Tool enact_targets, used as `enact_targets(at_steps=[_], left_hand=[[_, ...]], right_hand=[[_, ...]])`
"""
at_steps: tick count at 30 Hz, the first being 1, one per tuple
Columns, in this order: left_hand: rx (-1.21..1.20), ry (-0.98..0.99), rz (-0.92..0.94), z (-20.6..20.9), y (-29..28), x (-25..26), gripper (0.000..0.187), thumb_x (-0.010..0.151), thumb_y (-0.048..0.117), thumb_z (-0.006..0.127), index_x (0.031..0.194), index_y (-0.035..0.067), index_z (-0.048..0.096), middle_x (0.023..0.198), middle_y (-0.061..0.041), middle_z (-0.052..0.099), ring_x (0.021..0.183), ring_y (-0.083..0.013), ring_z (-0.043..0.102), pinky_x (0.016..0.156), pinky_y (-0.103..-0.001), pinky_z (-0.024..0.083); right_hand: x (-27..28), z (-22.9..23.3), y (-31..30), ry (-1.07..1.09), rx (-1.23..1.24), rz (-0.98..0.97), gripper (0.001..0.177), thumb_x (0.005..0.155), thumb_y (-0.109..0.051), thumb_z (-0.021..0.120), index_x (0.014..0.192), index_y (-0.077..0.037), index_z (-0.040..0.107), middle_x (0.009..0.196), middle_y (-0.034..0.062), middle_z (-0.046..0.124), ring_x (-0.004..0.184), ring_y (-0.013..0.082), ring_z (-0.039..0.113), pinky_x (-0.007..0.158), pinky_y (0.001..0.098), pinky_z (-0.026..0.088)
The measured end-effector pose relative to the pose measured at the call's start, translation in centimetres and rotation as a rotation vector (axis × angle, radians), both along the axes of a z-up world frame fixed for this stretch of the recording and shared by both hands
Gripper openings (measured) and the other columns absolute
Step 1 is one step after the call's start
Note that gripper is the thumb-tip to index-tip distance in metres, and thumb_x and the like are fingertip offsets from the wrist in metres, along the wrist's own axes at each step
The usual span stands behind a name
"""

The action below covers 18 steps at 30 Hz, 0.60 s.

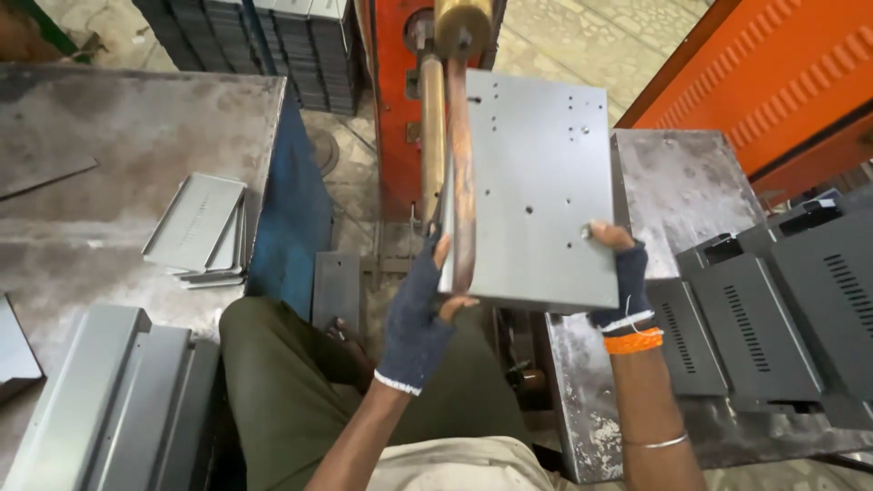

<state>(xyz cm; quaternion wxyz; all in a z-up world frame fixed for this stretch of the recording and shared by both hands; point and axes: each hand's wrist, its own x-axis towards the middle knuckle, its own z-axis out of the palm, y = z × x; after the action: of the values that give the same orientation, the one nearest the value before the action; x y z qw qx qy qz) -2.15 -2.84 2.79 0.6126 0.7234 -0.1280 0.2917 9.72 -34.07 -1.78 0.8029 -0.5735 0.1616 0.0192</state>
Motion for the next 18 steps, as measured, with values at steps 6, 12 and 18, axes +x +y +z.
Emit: enact_targets(at_steps=[6,12,18], left_hand=[[-0.109,0.048,0.081,-0.5,1.1,-0.1,0.086,0.076,0.015,0.091,0.152,0.016,0.051,0.152,-0.02,0.052,0.136,-0.0386,0.051,0.109,-0.047,0.047],[-0.197,0.118,-0.118,-4.0,3.8,0.7,0.08,0.081,0.007,0.083,0.153,0.011,0.048,0.149,-0.017,0.056,0.138,-0.0297,0.052,0.111,-0.044,0.045],[-0.208,0.133,-0.12,-1.9,7.0,0.9,0.064,0.086,0.002,0.076,0.147,0.006,0.054,0.145,-0.022,0.059,0.136,-0.0279,0.052,0.111,-0.048,0.045]], right_hand=[[0.4,-3.0,-0.1,0.045,0.064,-0.091,0.039,0.078,-0.034,0.077,0.104,-0.006,0.075,0.08,0.0295,0.071,0.064,0.0415,0.074,0.047,0.0348,0.057],[-2.5,2.8,6.5,0.062,0.002,-0.122,0.019,0.081,-0.03,0.077,0.092,-0.016,0.074,0.083,0.006,0.076,0.061,0.0103,0.063,0.061,0.0227,0.048],[-5.1,8.1,12.3,-0.037,0.14,-0.083,0.054,0.08,-0.023,0.066,0.127,0.003,0.061,0.109,0.017,0.064,0.091,0.025,0.06,0.084,0.0357,0.049]])
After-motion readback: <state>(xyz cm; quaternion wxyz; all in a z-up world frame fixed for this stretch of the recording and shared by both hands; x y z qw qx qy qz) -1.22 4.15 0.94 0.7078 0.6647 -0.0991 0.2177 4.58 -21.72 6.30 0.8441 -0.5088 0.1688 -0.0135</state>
